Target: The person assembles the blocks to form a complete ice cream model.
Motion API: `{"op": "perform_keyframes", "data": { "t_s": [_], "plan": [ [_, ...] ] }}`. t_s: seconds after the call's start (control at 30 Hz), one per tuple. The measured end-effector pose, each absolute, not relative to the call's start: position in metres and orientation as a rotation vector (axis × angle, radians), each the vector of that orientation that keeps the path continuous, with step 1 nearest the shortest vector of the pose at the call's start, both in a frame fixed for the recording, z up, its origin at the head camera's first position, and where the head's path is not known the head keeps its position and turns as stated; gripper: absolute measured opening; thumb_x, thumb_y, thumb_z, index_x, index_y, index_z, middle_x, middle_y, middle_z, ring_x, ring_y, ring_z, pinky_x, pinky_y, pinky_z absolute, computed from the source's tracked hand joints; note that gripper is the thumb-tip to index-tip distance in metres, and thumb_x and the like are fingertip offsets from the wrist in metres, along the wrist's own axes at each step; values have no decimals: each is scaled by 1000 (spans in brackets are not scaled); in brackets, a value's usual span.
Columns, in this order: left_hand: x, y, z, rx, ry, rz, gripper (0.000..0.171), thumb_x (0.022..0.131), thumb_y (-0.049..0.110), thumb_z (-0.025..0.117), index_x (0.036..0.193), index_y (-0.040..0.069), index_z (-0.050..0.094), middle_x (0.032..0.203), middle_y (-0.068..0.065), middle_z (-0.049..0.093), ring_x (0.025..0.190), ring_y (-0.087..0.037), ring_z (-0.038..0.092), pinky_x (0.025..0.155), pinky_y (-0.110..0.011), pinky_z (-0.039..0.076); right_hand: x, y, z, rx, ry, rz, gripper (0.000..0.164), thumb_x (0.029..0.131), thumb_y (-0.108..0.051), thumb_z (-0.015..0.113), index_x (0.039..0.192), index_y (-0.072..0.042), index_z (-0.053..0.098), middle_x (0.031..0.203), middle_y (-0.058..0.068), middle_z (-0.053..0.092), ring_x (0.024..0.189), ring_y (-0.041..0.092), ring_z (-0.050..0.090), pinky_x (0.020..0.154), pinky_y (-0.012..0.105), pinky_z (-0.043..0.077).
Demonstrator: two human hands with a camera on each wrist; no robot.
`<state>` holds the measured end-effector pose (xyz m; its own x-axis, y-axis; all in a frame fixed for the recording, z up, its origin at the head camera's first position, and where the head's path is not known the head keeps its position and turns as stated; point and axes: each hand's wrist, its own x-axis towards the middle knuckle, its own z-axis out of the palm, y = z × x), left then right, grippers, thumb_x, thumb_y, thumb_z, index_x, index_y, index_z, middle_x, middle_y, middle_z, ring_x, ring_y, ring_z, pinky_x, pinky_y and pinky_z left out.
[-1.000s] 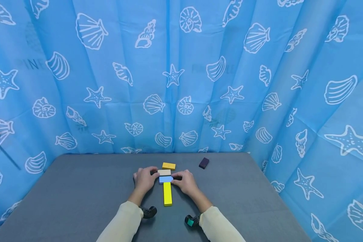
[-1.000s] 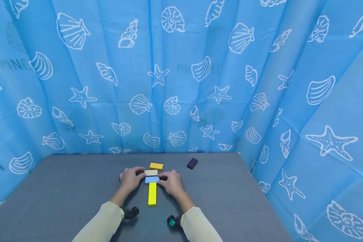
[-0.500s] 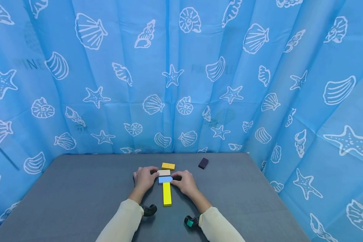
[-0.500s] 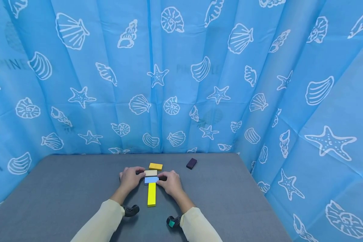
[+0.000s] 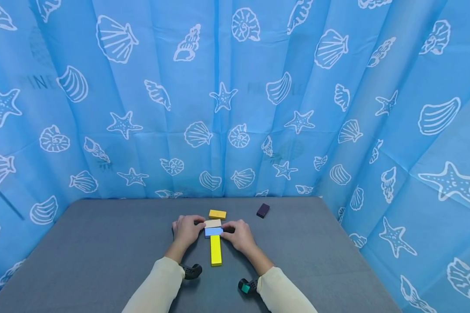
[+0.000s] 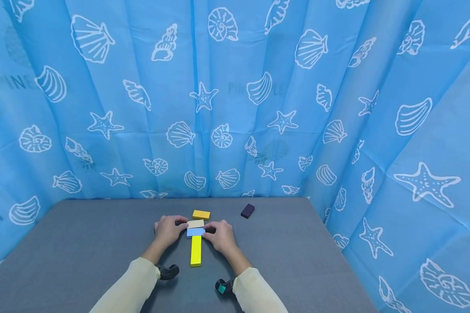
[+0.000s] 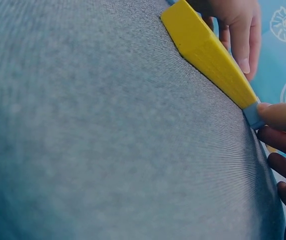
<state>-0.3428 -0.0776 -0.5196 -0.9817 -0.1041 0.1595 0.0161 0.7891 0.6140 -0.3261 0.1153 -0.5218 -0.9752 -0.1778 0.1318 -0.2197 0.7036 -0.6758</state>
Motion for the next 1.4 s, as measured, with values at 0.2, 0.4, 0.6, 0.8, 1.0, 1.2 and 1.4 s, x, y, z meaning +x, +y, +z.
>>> {"op": "perform_keyframes", "data": {
  "t_s": [0.2, 0.4, 0.6, 0.8, 1.0, 1.2, 1.4],
  "plan": [
    [-344, -78, -519, 57, -2801, -960, 20, 88, 25, 74, 107, 17, 76, 105, -3, 71, 99, -28, 48, 93, -52, 27, -326, 115, -520, 343, -2846, 1148, 22, 87, -23, 75, 109, -20, 75, 100, -5, 61, 93, 19, 47, 81, 40, 41],
    [-345, -77, -520, 52, -2795, -968, 25, 88, 27, 74, 110, 16, 75, 105, -3, 71, 99, -27, 48, 95, -53, 26, -326, 115, -521, 346, -2847, 1121, 23, 87, -23, 75, 109, -21, 75, 100, -6, 62, 92, 18, 47, 81, 39, 42],
    [-342, -77, -519, 31, -2787, -979, 22, 87, 26, 75, 107, 17, 76, 105, -3, 71, 99, -28, 48, 95, -54, 25, -327, 115, -522, 343, -2834, 1120, 22, 86, -24, 76, 108, -21, 75, 98, -6, 62, 92, 18, 47, 81, 38, 42],
    [-342, -77, -520, 25, -2793, -980, 22, 87, 26, 75, 107, 18, 76, 106, -2, 71, 99, -28, 47, 95, -54, 25, -327, 115, -525, 339, -2835, 1103, 25, 86, -25, 76, 111, -21, 74, 101, -6, 64, 91, 17, 48, 80, 37, 43],
    [-343, -76, -520, 28, -2804, -972, 22, 87, 27, 75, 107, 18, 76, 106, -2, 71, 101, -28, 48, 95, -54, 25, -327, 115, -525, 389, -2823, 1056, 31, 87, -26, 75, 117, -20, 72, 113, -4, 68, 94, 17, 50, 82, 37, 44],
    [-343, -76, -518, 37, -2819, -975, 21, 86, 26, 76, 106, 18, 77, 104, -2, 71, 102, -28, 48, 96, -54, 25, -326, 116, -524, 450, -2819, 1019, 30, 88, -25, 74, 117, -19, 73, 115, -4, 69, 97, 17, 51, 84, 38, 44],
    [-342, -75, -519, 19, -2816, -977, 21, 86, 25, 76, 106, 18, 77, 104, -2, 71, 102, -29, 48, 95, -55, 24, -327, 117, -522, 446, -2830, 1013, 28, 88, -25, 74, 116, -19, 74, 112, -4, 70, 95, 15, 51, 81, 36, 44]
  ]
}}
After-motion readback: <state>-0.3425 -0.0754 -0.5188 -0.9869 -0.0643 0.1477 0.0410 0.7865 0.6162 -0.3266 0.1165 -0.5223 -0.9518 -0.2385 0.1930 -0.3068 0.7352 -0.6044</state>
